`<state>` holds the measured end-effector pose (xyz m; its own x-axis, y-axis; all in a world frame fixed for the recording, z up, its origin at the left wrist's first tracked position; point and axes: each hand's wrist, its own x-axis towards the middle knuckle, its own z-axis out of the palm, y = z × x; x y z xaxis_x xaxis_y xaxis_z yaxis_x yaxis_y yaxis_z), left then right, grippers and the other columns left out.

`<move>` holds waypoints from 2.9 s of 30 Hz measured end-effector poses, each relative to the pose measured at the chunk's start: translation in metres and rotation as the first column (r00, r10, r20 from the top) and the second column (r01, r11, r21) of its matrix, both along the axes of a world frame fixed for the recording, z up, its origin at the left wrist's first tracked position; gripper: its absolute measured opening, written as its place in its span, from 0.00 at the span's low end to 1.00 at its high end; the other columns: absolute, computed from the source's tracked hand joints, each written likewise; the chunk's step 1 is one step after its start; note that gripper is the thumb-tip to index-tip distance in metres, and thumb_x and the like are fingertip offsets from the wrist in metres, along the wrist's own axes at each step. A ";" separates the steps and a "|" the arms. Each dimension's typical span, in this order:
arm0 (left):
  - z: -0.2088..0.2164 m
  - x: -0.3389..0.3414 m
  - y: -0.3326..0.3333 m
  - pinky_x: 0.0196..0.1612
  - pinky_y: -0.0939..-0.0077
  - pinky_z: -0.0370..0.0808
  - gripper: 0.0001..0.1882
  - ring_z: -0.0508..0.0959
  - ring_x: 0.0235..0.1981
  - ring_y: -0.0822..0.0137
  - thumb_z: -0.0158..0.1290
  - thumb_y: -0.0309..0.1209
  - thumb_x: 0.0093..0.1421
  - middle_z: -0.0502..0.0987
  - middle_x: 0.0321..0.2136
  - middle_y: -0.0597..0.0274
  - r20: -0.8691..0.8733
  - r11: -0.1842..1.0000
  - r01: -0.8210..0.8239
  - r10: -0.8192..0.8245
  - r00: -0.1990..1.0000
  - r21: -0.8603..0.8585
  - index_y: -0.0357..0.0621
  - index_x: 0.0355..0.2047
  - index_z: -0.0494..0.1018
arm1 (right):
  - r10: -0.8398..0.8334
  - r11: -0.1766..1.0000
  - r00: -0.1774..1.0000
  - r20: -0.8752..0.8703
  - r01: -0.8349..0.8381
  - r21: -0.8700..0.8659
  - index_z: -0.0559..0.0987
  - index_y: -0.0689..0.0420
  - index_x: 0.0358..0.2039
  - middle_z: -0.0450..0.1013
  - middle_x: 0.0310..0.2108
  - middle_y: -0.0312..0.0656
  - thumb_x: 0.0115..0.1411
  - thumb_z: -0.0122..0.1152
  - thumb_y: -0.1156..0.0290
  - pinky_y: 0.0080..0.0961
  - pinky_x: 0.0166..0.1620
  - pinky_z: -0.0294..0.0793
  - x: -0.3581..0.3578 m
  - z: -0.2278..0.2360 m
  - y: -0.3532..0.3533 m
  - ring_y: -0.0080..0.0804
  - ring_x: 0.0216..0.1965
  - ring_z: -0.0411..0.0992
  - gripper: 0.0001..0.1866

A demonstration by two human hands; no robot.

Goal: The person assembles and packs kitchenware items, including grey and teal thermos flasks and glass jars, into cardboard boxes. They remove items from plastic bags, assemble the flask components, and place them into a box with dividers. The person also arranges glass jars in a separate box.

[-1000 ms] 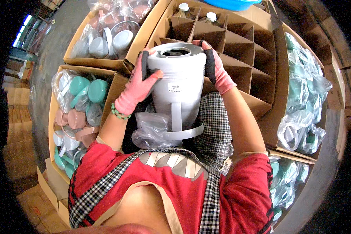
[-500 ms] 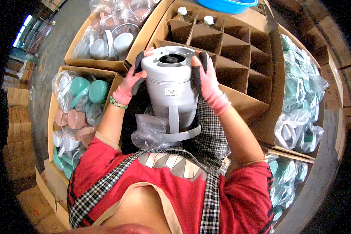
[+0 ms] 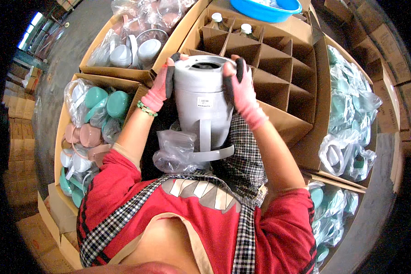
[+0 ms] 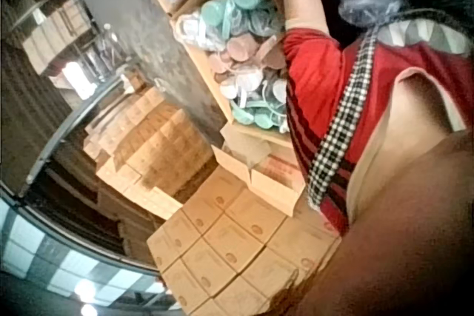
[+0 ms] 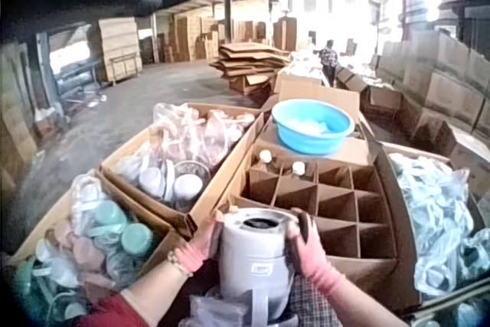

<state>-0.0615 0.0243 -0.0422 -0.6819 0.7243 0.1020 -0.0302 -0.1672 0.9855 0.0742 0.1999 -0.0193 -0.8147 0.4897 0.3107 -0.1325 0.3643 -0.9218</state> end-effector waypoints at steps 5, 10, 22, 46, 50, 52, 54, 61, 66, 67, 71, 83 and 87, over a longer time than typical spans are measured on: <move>0.004 0.019 -0.007 0.53 0.72 0.55 0.40 0.58 0.51 0.67 0.51 0.55 0.45 0.60 0.48 0.57 -0.420 0.995 -0.081 0.097 0.902 0.055 0.42 0.50 0.55 | 0.221 0.969 0.975 -0.021 -0.222 -0.109 0.68 0.61 0.40 0.66 0.36 0.41 0.58 0.39 0.53 0.20 0.43 0.62 -0.022 -0.001 0.022 0.25 0.37 0.63 0.23; 0.060 0.015 -0.015 0.54 0.66 0.56 0.48 0.61 0.51 0.58 0.65 0.33 0.32 0.64 0.46 0.51 -0.951 0.974 -0.131 0.211 0.224 0.185 0.37 0.52 0.51 | 0.337 0.428 0.856 -0.392 -0.511 -0.746 0.64 0.59 0.44 0.66 0.41 0.46 0.54 0.40 0.44 0.33 0.45 0.67 -0.028 0.046 0.030 0.38 0.41 0.67 0.30; 0.104 0.070 -0.009 0.39 0.79 0.69 0.30 0.72 0.34 0.71 0.65 0.22 0.32 0.71 0.33 0.60 -0.007 0.840 -0.314 0.353 0.935 0.442 0.36 0.37 0.63 | 0.774 0.385 0.633 -0.020 -0.496 -0.778 0.68 0.65 0.34 0.70 0.19 0.43 0.51 0.40 0.39 0.19 0.23 0.70 -0.021 0.094 -0.028 0.30 0.18 0.70 0.35; 0.010 -0.004 0.013 0.34 0.81 0.67 0.30 0.70 0.30 0.75 0.39 0.54 0.55 0.71 0.29 0.64 0.209 0.988 -0.070 0.041 0.977 0.135 0.35 0.37 0.67 | 0.334 0.714 0.935 -0.117 -0.332 -0.616 0.62 0.61 0.46 0.65 0.41 0.45 0.56 0.39 0.62 0.20 0.43 0.66 -0.024 -0.038 0.018 0.28 0.40 0.65 0.21; 0.018 0.007 0.009 0.33 0.82 0.66 0.30 0.70 0.26 0.74 0.38 0.54 0.56 0.72 0.26 0.60 0.261 0.987 -0.134 0.153 0.953 -0.086 0.34 0.32 0.69 | 0.398 0.478 0.888 -0.228 -0.414 -0.775 0.62 0.61 0.46 0.65 0.41 0.45 0.55 0.38 0.63 0.22 0.44 0.67 -0.027 -0.031 0.023 0.30 0.40 0.66 0.21; 0.025 0.020 0.003 0.37 0.79 0.68 0.29 0.71 0.31 0.72 0.35 0.53 0.57 0.71 0.32 0.58 0.070 0.967 -0.188 0.202 0.977 -0.170 0.35 0.32 0.69 | 0.462 0.443 0.854 -0.240 -0.456 -0.772 0.65 0.60 0.44 0.66 0.38 0.44 0.54 0.38 0.65 0.22 0.42 0.67 -0.028 -0.029 0.025 0.29 0.38 0.66 0.19; 0.024 0.024 -0.001 0.36 0.80 0.68 0.29 0.70 0.30 0.73 0.35 0.53 0.57 0.71 0.31 0.58 -0.087 0.947 -0.251 0.238 0.967 -0.199 0.35 0.33 0.69 | 0.408 0.430 0.888 -0.212 -0.392 -0.813 0.65 0.59 0.44 0.67 0.37 0.43 0.55 0.38 0.65 0.22 0.41 0.68 -0.023 -0.024 0.019 0.29 0.36 0.67 0.19; -0.006 -0.026 0.001 0.49 0.72 0.64 0.26 0.68 0.45 0.62 0.31 0.44 0.61 0.65 0.46 0.50 0.428 0.905 0.332 -0.419 0.801 0.265 0.34 0.49 0.57 | -0.015 0.978 0.989 0.150 -0.017 0.208 0.63 0.61 0.47 0.63 0.40 0.47 0.58 0.43 0.58 0.26 0.48 0.59 0.020 0.008 -0.025 0.32 0.43 0.62 0.22; 0.015 -0.022 0.016 0.54 0.71 0.58 0.30 0.63 0.51 0.61 0.28 0.47 0.61 0.60 0.51 0.50 0.148 0.978 0.145 -0.167 0.975 0.148 0.30 0.52 0.51 | 0.024 0.979 0.997 0.069 -0.009 -0.205 0.67 0.62 0.45 0.64 0.43 0.43 0.55 0.39 0.43 0.24 0.49 0.57 -0.008 0.008 0.036 0.29 0.45 0.60 0.33; 0.016 -0.025 0.020 0.55 0.70 0.57 0.32 0.62 0.51 0.61 0.26 0.48 0.60 0.59 0.51 0.49 0.289 0.976 0.138 -0.183 0.940 0.169 0.30 0.53 0.51 | -0.011 0.994 1.000 -0.001 0.011 -0.112 0.68 0.63 0.42 0.65 0.40 0.46 0.55 0.41 0.46 0.25 0.46 0.59 -0.010 -0.010 0.033 0.33 0.42 0.62 0.29; -0.024 -0.031 0.020 0.51 0.67 0.62 0.35 0.67 0.46 0.59 0.29 0.56 0.56 0.65 0.46 0.50 0.499 0.768 0.349 -0.623 0.602 0.538 0.35 0.48 0.59 | 0.192 0.957 0.981 0.007 -0.185 -0.224 0.69 0.63 0.40 0.66 0.39 0.46 0.54 0.49 0.59 0.23 0.45 0.60 -0.009 0.000 0.002 0.31 0.40 0.63 0.20; 0.005 -0.008 0.008 0.41 0.80 0.66 0.26 0.69 0.34 0.74 0.40 0.52 0.56 0.70 0.32 0.66 0.313 0.950 0.131 -0.221 0.924 0.284 0.39 0.36 0.67 | 0.612 0.056 0.721 -0.324 -0.449 -0.892 0.62 0.63 0.48 0.63 0.46 0.50 0.55 0.46 0.65 0.30 0.50 0.64 -0.046 -0.031 0.029 0.37 0.44 0.65 0.22; 0.004 0.011 0.003 0.39 0.80 0.67 0.23 0.70 0.33 0.77 0.40 0.48 0.57 0.72 0.33 0.64 0.307 0.984 0.050 -0.103 0.946 0.173 0.38 0.33 0.68 | 0.632 0.110 0.722 -0.281 -0.443 -0.890 0.63 0.64 0.47 0.65 0.44 0.49 0.55 0.47 0.64 0.29 0.48 0.65 -0.043 -0.030 0.034 0.37 0.43 0.66 0.22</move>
